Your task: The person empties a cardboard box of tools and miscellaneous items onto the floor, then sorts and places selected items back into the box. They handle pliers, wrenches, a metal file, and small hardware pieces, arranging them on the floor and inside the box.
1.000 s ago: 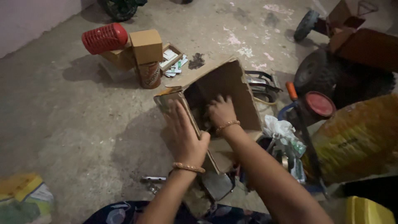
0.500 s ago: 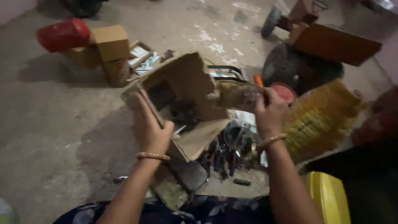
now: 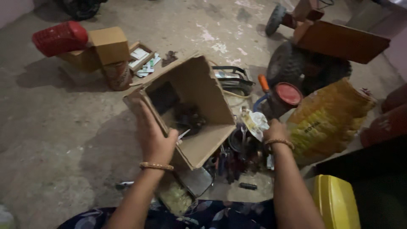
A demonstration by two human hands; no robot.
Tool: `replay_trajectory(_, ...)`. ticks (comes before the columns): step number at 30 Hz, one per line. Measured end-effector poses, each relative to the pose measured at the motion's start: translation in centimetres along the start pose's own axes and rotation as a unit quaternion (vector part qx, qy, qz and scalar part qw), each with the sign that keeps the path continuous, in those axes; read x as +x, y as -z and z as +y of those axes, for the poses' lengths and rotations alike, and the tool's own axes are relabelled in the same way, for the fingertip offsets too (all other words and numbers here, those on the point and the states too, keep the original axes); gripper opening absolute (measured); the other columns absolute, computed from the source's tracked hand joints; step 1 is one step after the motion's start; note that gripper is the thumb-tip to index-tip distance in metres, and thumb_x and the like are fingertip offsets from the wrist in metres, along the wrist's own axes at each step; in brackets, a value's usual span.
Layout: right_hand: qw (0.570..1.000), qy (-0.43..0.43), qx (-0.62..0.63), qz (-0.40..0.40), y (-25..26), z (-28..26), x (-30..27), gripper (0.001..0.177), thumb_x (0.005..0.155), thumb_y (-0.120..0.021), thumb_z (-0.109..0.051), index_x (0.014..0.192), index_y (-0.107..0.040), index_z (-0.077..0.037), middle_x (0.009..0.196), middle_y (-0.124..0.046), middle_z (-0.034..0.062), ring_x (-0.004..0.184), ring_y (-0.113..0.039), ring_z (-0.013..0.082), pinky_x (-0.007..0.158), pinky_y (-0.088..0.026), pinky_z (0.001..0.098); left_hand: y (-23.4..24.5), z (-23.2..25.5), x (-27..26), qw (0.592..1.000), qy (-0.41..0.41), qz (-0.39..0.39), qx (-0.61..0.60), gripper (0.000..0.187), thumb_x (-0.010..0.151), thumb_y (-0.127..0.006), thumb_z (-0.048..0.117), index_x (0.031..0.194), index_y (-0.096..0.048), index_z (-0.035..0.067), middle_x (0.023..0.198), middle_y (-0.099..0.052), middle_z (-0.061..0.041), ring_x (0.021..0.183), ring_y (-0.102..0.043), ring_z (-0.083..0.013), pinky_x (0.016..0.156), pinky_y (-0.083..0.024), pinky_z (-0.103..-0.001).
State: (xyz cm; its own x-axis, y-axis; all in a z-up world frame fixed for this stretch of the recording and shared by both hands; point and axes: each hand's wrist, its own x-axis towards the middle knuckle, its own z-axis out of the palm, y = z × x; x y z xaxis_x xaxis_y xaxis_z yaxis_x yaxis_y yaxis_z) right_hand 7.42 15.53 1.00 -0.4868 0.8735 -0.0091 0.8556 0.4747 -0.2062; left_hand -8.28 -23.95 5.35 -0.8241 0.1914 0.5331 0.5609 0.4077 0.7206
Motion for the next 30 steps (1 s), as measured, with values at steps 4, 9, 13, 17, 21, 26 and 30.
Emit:
replay_trajectory(4, 0.905, 0.271, 0.139, 0.296, 4.6, -8.0, -7.1, 0.019, 0.092, -0.068, -0.009, 0.111, -0.067, -0.006, 0.119, -0.061, 0.0191, 0.108, -0.06, 0.0435, 0.088, -0.051, 0.0523, -0.1, 0.6, -0.3, 0.999, -0.026, 0.03, 0.035, 0.114, 0.066, -0.074, 0.013, 0.161, -0.013, -0.003, 0.167, -0.02, -0.033, 0.153, -0.027, -0.0491, 0.119, -0.033, -0.056)
replay_trajectory(9, 0.852, 0.45, 0.206, 0.173, 4.0, -17.7, -13.5, 0.049, 0.084, -0.066, -0.004, 0.132, -0.058, -0.01, 0.13, -0.06, 0.0182, 0.121, -0.059, 0.0408, 0.099, -0.053, 0.0469, 0.3, 0.6, -0.1, 0.999, -0.022, 0.021, 0.029, 0.115, 0.066, -0.076, 0.016, 0.16, -0.012, -0.002, 0.166, -0.02, -0.031, 0.152, -0.027, -0.0495, 0.118, -0.032, -0.056)
replay_trajectory(13, 0.879, 0.476, 0.041, -0.01, 1.1, -22.7, -14.2, 0.077, 0.068, -0.081, -0.012, 0.138, -0.051, -0.014, 0.145, -0.048, 0.0211, 0.116, -0.055, 0.0441, 0.09, -0.051, 0.0511, 0.2, 0.9, -0.6, 0.998, -0.028, 0.004, 0.047, 0.114, 0.069, -0.076, 0.016, 0.161, -0.012, -0.002, 0.166, -0.02, -0.029, 0.152, -0.024, -0.0494, 0.122, -0.027, -0.058)
replay_trajectory(17, 0.874, 0.476, -0.052, -0.076, -2.3, -25.4, -12.7, 0.078, 0.076, -0.08, -0.019, 0.146, -0.044, -0.02, 0.148, -0.046, 0.0179, 0.121, -0.054, 0.0418, 0.096, -0.051, 0.0482, 0.1, 1.2, -1.1, 0.998, -0.053, 0.011, 0.033, 0.115, 0.066, -0.075, 0.014, 0.16, -0.011, -0.002, 0.166, -0.018, -0.031, 0.154, -0.018, -0.0522, 0.124, -0.021, -0.059)
replay_trajectory(21, 0.866, 0.467, -0.124, -0.127, -6.1, -26.1, -10.5, 0.073, 0.078, -0.076, -0.02, 0.145, -0.047, -0.024, 0.144, -0.049, 0.0163, 0.124, -0.055, 0.0386, 0.098, -0.051, 0.0464, 0.4, 1.0, -0.5, 0.998, -0.059, 0.014, 0.008, 0.114, 0.068, -0.073, 0.011, 0.161, -0.01, -0.002, 0.167, -0.016, -0.032, 0.156, -0.016, -0.0524, 0.128, -0.018, -0.059)
replay_trajectory(26, 0.887, 0.454, -0.051, -0.073, -9.1, -26.1, -9.3, 0.042, 0.093, -0.067, -0.019, 0.134, -0.06, -0.017, 0.13, -0.062, 0.0169, 0.114, -0.065, 0.0368, 0.092, -0.056, 0.0481, 0.5, 0.2, 0.5, 0.999, -0.041, 0.012, 0.006, 0.112, 0.067, -0.072, 0.011, 0.16, -0.011, -0.002, 0.167, -0.018, -0.03, 0.154, -0.018, -0.0506, 0.126, -0.021, -0.055)
replay_trajectory(30, 0.895, 0.443, 0.049, -0.032, -5.6, -24.6, -9.9, 0.043, 0.081, -0.074, -0.013, 0.123, -0.063, -0.01, 0.122, -0.064, 0.0189, 0.107, -0.066, 0.0387, 0.09, -0.055, 0.0482, 0.4, 0.0, 0.4, 0.998, -0.055, 0.022, 0.01, 0.111, 0.069, -0.073, 0.012, 0.16, -0.011, -0.003, 0.167, -0.019, -0.031, 0.155, -0.02, -0.0488, 0.127, -0.02, -0.054)
